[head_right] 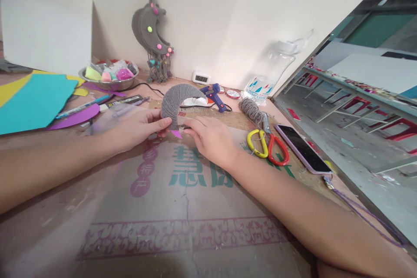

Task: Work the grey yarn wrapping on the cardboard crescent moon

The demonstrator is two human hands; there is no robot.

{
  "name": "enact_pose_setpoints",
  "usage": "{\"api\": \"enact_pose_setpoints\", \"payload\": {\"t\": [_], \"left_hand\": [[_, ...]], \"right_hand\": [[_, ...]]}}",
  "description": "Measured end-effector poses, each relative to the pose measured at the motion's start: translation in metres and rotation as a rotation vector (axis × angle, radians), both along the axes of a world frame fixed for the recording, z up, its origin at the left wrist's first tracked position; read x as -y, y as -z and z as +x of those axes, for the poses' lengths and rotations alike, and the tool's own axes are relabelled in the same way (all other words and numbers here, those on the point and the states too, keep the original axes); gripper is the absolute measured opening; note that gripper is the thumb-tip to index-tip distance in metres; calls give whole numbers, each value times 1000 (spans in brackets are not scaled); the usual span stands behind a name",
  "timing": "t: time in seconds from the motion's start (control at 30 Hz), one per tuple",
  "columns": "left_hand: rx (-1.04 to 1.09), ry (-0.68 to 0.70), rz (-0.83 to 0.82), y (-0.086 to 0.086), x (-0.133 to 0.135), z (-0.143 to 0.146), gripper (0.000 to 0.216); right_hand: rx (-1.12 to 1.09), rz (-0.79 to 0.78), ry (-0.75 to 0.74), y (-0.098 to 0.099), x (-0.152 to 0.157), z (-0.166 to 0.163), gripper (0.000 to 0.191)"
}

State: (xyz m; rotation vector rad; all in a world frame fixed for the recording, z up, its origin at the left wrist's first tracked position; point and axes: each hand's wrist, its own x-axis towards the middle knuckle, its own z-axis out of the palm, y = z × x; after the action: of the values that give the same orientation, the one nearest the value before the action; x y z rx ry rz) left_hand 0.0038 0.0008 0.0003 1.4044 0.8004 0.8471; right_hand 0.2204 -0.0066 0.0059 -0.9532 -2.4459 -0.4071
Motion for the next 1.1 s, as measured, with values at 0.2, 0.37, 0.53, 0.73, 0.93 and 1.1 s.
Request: {"api": "enact_pose_setpoints", "payload": {"t": [0.2,0.37,0.53,0.73,0.93,1.1], "left_hand": [[-5,-4,-8,0,-1,0,29],[-30,-10,7,0,0,0,28],[-15,-13,-4,-1,0,1,28],[-11,-6,7,1,-1,0,30],[-23,-39,13,-1,0,1,31],[-24,-16,28,-2,0,1,30]], "right_hand": [[-5,2,-14,-1,1,0,27],[-2,19,-17,-2,2,0,25],[11,30,-23,-2,1,0,25],[6,27,-24,-2,2,0,25],[-32,37,-13,-1,2,0,25],[-20,33,12,-1,2,1,26]]}}
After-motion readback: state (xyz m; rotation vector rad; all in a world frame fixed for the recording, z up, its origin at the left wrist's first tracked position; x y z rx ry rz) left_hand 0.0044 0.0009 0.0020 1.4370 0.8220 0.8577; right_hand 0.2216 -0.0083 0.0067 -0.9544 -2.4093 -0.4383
